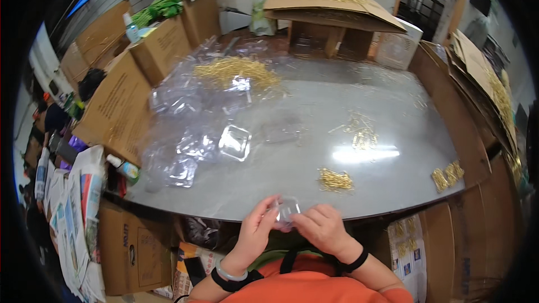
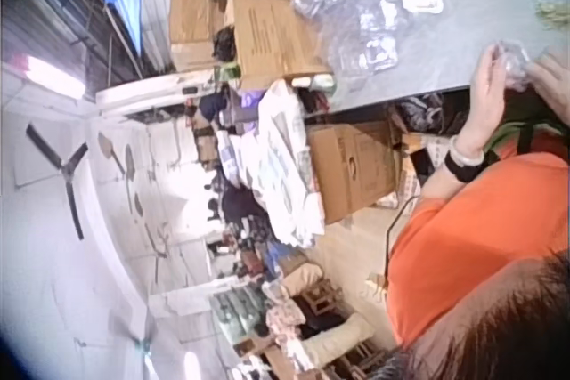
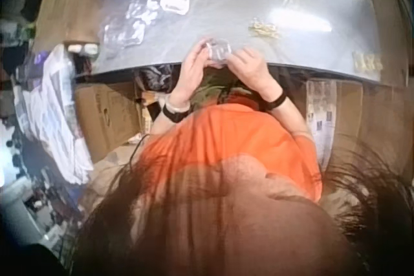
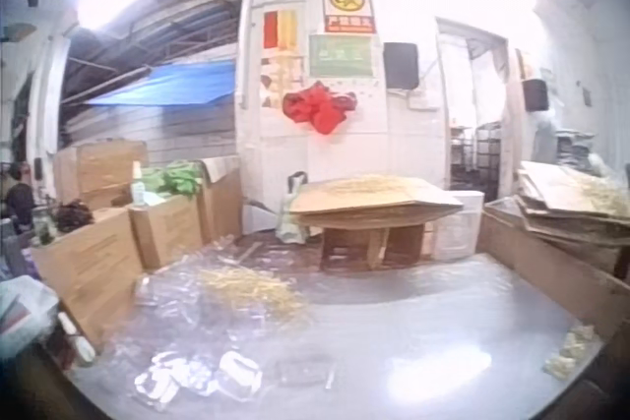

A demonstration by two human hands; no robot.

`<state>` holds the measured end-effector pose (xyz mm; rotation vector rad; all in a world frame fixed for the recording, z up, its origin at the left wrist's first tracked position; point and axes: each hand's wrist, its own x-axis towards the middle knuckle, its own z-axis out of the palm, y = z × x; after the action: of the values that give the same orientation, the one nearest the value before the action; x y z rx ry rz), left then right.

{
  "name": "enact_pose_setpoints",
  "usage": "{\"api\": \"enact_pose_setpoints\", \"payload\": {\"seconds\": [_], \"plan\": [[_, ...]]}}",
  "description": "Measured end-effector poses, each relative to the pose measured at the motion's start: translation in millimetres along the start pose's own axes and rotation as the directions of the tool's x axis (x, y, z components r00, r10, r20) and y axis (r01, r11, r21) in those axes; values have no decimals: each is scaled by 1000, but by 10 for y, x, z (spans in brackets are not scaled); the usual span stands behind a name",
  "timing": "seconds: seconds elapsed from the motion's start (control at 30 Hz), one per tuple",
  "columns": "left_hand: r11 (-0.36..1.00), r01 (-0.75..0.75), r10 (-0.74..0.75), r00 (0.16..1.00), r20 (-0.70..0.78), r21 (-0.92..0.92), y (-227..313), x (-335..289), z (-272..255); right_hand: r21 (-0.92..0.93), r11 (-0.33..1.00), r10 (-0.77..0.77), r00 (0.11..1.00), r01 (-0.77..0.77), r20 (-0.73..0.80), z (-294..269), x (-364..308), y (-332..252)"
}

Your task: The recorder is sorting small metal pins/hooks on a table, placing them into small clear plastic trays, and then stacking the trays into a box.

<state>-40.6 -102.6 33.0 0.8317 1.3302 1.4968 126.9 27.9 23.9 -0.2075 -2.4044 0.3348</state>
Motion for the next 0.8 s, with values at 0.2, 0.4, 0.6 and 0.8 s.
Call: {"api": "enact_pose_setpoints", "payload": {"seconds": [0.2,0.4,0.6,0.8], "plan": [[989,-121,128,988,-81,86,-37,-78,183,43,999,-16,999,18,-41,31,-22,-125],[996,-72,74,996,46,-48,54,-126,137,66,998,37,978,-24,-206,61,-127,-241],[1000,3,-2,938,-347,0,25,130,-220,66,996,76,898,-52,-434,-104,-104,-118],[985,-110,120,991,-65,132,231,-160,-77,-63,998,-20,942,-1,-335,-184,-160,-145]]}}
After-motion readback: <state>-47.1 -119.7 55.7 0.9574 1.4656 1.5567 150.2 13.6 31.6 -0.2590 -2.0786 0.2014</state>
